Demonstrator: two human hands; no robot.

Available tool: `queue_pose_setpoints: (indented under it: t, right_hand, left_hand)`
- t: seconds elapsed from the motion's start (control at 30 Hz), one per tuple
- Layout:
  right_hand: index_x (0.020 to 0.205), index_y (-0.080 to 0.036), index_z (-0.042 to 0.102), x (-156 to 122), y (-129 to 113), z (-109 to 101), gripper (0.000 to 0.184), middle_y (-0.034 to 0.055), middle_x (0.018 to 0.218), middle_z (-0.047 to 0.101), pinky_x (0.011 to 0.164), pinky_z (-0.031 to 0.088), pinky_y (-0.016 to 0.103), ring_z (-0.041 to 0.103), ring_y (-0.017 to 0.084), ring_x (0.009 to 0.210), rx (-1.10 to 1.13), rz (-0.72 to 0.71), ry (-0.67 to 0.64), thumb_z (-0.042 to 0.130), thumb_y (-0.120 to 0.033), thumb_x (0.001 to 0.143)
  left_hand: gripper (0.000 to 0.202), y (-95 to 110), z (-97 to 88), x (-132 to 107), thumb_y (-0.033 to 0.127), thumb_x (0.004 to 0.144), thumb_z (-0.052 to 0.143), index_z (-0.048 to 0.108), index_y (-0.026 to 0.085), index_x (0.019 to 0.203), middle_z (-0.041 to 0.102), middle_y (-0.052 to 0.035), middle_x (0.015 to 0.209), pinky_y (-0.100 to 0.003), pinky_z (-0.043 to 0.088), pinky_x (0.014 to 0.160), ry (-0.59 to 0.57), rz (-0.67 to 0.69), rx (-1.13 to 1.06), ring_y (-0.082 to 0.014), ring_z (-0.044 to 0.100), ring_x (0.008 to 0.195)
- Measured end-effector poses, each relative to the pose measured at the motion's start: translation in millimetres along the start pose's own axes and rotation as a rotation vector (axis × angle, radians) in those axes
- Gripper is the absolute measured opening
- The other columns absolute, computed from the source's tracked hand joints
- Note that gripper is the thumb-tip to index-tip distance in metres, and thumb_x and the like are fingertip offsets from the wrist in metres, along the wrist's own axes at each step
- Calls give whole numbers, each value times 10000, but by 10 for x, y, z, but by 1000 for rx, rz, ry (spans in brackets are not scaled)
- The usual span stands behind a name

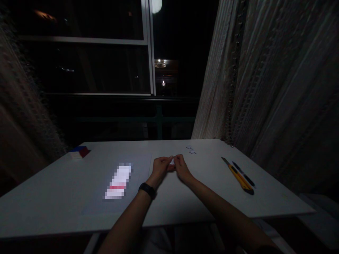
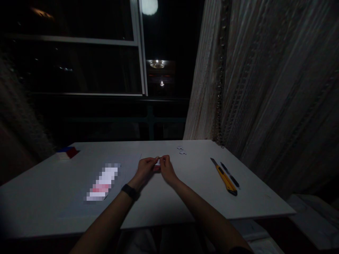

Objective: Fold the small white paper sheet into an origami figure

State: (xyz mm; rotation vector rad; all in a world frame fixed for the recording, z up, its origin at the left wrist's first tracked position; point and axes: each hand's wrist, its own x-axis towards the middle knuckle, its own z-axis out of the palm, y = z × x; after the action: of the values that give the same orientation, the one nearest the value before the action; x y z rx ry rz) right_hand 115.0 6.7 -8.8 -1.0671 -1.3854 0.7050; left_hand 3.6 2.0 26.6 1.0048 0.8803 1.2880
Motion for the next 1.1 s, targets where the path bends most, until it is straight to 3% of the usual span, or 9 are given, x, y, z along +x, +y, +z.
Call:
queue_pose_setpoints:
  t: [0.33, 0.57, 1.1]
  right_hand:
    - [846, -235, 405, -47, 9, 58, 240, -13, 740, 523, 606, 447, 284, 544, 156, 676, 77, 42, 64, 402, -473, 814]
    - [877, -253, 375, -55, 2, 96, 291, -18, 783, 544, 484, 477, 275, 562, 134, 559, 289, 99, -41, 424, -529, 800]
    - [810, -220, 459, -25, -119, -7, 366, -27, 704, 576, 518, 479, 242, 603, 135, 645, 391, 224, -180, 560, -556, 704]
  left_hand:
    - [398, -5, 30, -31, 421, 490, 778, 586, 91, 599, 550, 2, 481, -215, 456, 454, 19, 37, 24, -104, 541, 437]
    - [405, 5, 24, -22, 420, 444, 795, 591, 98, 580, 556, -1, 479, -200, 399, 417, 26, 53, 38, -97, 514, 426]
    - [408, -5, -47, 43, 442, 504, 765, 610, 81, 614, 551, -10, 477, -184, 358, 421, 69, 17, 24, -69, 472, 418]
